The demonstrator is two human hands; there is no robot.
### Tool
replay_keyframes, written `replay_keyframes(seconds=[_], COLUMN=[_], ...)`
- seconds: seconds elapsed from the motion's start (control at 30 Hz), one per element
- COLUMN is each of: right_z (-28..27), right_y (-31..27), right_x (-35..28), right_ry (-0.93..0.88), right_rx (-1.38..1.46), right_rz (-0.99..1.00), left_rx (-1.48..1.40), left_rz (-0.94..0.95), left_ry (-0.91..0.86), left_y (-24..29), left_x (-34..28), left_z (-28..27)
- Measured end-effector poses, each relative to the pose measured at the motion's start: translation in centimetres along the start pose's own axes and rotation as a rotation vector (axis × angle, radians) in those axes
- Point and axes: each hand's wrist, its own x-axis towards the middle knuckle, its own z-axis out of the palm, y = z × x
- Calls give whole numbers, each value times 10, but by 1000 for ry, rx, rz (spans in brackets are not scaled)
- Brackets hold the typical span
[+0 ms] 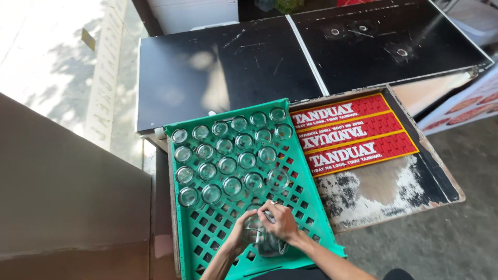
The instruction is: The recorder wipes and polishes small glassware items from a crate using a cloth.
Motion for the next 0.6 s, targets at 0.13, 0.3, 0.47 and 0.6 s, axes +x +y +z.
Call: replay_keyframes(seconds=[0.13, 0.3, 0.47, 0.6], right_z=[0, 2, 3, 6], right_y=[-3, -10, -2, 7], right_x=[6, 5, -6, 5], right_ry=[-28, 66, 2, 90], right_rx=[40, -33, 48, -6], right_rz=[56, 96, 36, -15], left_rx=[55, 85, 1, -18], left_rz=[11, 79, 48, 32], left_ry=[-57, -149, -127, -147], left_y=[8, 13, -5, 8], left_x=[-14, -20, -2, -15], left_z=[5, 4, -7, 4])
